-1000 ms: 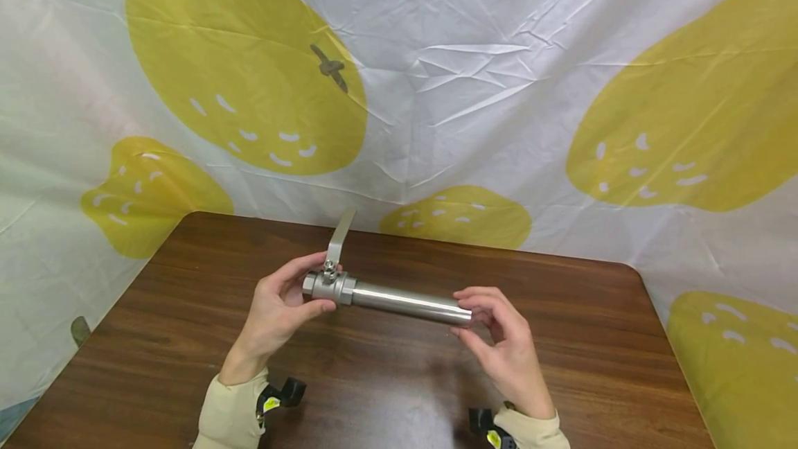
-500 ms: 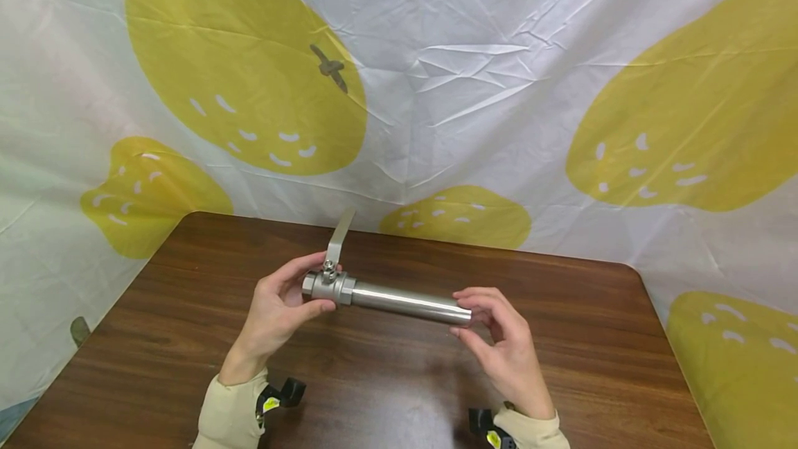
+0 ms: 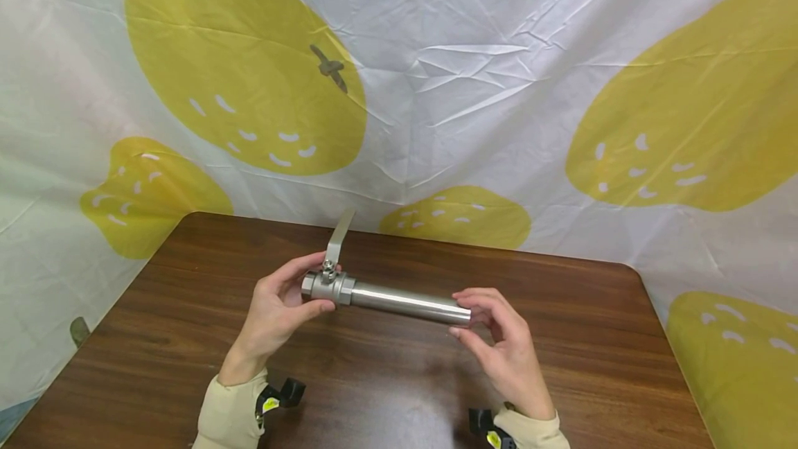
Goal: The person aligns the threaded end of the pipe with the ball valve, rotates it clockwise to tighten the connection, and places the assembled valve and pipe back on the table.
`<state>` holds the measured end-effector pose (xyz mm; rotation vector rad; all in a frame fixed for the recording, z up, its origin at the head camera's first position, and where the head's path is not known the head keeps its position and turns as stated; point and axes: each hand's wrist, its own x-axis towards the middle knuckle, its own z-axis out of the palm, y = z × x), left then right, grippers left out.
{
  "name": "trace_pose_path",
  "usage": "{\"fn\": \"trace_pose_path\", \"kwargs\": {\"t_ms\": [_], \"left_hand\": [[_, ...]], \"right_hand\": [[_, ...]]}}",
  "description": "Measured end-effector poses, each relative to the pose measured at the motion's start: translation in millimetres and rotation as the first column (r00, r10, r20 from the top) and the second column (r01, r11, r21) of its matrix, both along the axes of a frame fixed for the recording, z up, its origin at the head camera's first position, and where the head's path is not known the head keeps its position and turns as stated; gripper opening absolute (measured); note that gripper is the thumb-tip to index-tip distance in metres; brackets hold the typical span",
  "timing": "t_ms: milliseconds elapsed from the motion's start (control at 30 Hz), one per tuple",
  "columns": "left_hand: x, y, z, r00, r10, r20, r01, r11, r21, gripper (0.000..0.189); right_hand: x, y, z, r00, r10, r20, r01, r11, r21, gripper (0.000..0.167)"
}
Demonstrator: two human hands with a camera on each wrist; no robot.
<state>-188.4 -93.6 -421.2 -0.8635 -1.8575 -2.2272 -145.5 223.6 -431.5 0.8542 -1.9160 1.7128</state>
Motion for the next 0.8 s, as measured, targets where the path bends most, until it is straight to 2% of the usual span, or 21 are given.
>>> {"fn": "trace_pose_path", "kwargs": {"t_ms": [100,267,433,667,800], "left_hand": [[0.0,-0.3,-0.4,1.000,0.000,-0.012,0.000,1.000,0.000,0.063],[1.1,-0.6,0.4,1.000,0.001,0.006,-0.001,1.000,-0.006,0.063],[1.5,-0.7,0.4,1.000,-0.005,-0.010,0.005,1.000,-0.001,0.062],[1.7,-0.8,-0.1,1.000,-0.010,-0.013,0.011,1.000,0.009,0.062],[1.7,-0.6,-0.1,1.000,-0.009,-0.014,0.009,1.000,0.006,0.062]], "right_hand": [[0.1,-0.1,-0.1,1.000,-0.006,-0.002,0.006,1.000,0.007,0.052],[0.9,-0.2,0.4,0.999,-0.039,0.008,0.038,0.999,0.033,0.055],[2.5,0.4,0.8,0.996,-0.084,0.034,0.081,0.994,0.072,0.051],[3.0,0.4,1.7,0.993,-0.107,0.056,0.101,0.990,0.093,0.045],[4.7,0.6,3.4,0.979,-0.183,0.085,0.168,0.972,0.162,0.040]]}}
